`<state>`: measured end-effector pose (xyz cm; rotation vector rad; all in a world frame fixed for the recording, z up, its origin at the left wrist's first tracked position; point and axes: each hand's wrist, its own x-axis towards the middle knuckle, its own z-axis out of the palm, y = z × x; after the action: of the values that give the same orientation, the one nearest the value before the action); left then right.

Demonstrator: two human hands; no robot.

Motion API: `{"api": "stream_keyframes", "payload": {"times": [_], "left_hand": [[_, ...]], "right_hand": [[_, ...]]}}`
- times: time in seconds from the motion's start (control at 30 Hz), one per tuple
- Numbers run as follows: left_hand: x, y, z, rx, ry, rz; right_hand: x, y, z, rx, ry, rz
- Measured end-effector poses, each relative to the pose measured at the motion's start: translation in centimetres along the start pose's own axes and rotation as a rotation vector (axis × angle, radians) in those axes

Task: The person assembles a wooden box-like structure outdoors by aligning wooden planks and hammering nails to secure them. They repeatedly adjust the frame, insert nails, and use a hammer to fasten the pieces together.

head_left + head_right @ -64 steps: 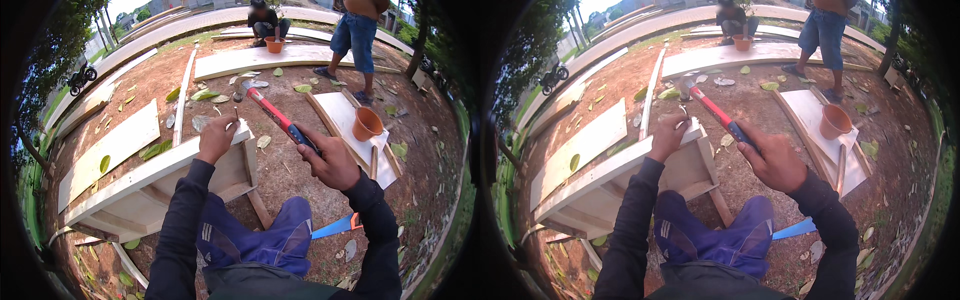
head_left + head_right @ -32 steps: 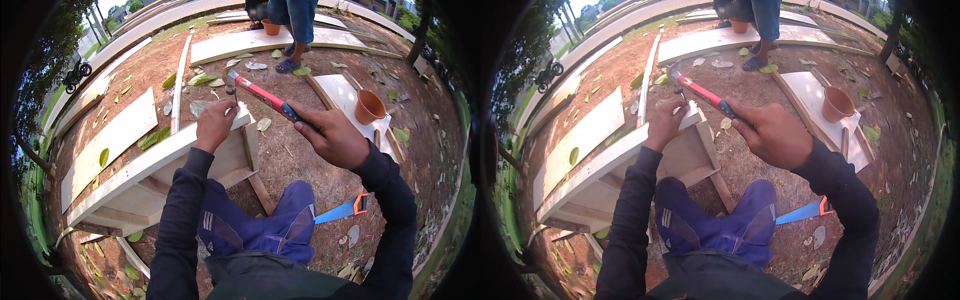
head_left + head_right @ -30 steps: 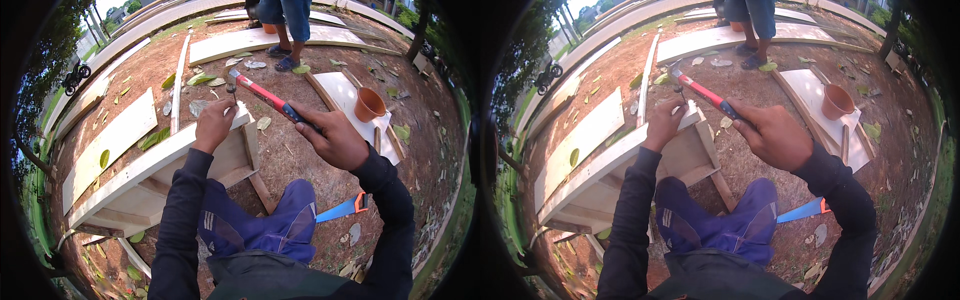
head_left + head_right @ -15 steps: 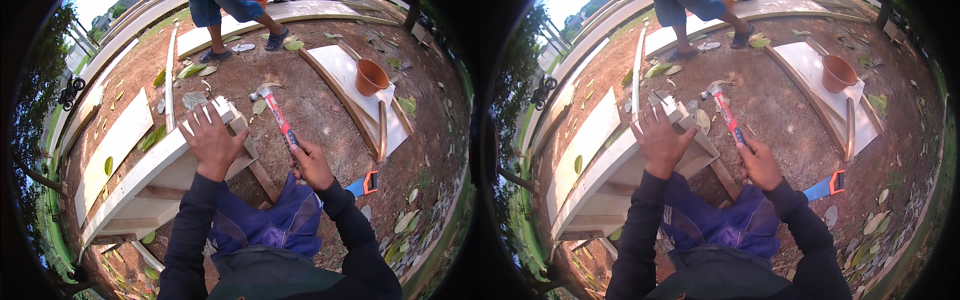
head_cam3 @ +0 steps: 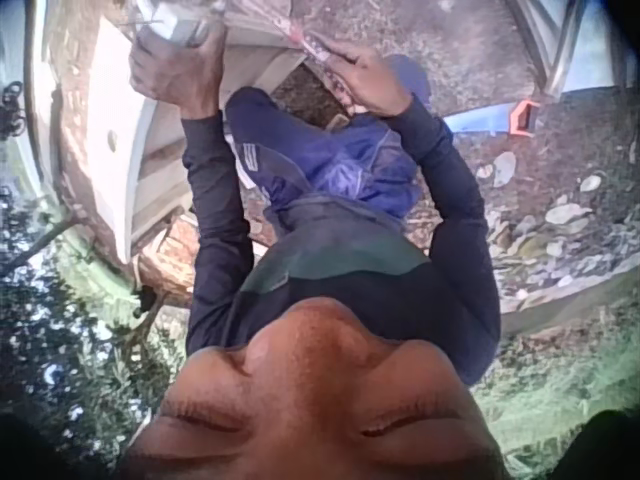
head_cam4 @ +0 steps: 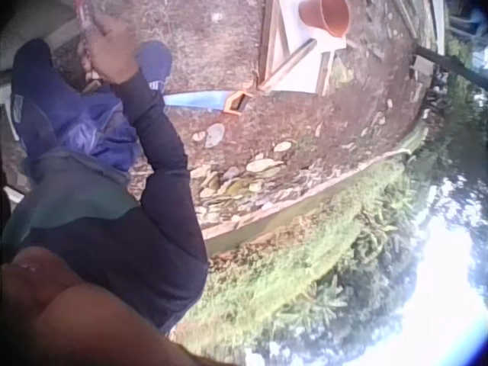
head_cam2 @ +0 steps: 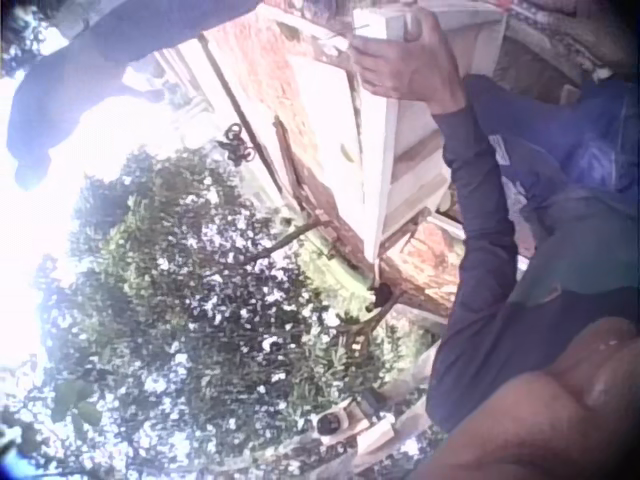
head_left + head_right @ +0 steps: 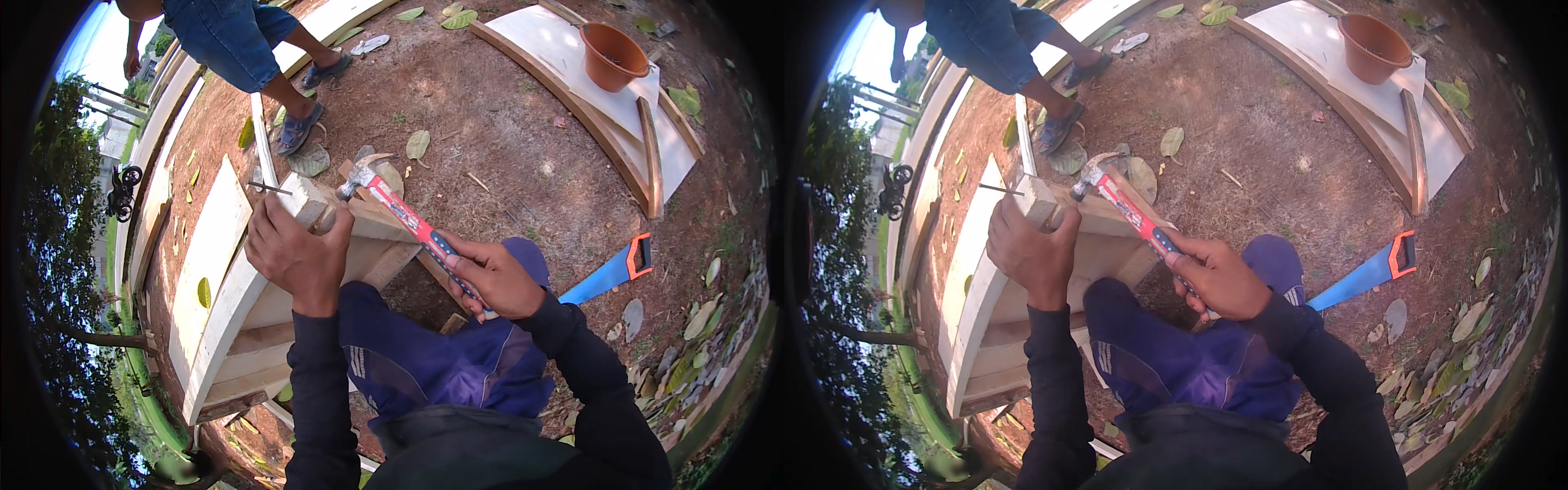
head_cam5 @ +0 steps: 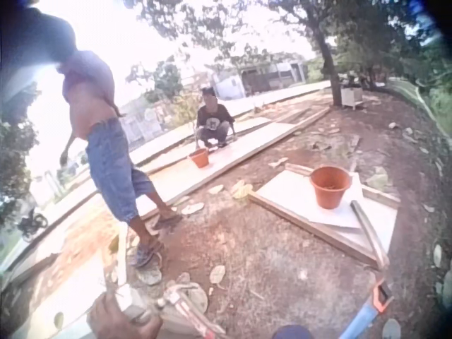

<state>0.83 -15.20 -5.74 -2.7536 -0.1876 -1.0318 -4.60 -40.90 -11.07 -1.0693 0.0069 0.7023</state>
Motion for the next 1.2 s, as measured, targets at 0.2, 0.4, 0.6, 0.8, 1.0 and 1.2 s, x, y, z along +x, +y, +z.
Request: {"api": "stream_keyframes", "payload": {"times": [0.2,0.4,0.6,0.8,1.0,1.2], "left_hand": [[0.7,-1.3,-1.6,-0.054,-0.069,0.1],[2.7,-1.5,-2.2,-0.115,-0.272,0.129],[3.9,-2.5,-3.1,-0.219,-0.42,0.142],[3.8,-3.2,-2.9,-0.195,-0.486,0.145],[3.7,-2.8,-3.3,-0.208,-0.499,0.147],[3.8,-3.4,-2.9,-0.185,-0.479,0.18]], "right_hand": [[0.8,1.6,-0.7,0.004,-0.045,0.013],[1.0,2.5,-0.8,0.029,-0.048,0.053],[1.0,2.9,-0.6,0.003,-0.078,0.012],[1.5,3.0,-1.1,0.054,-0.086,-0.004],[2.0,2.9,-0.8,0.145,-0.095,-0.05],[2.1,3.2,-0.8,0.176,-0.111,-0.022]]}}
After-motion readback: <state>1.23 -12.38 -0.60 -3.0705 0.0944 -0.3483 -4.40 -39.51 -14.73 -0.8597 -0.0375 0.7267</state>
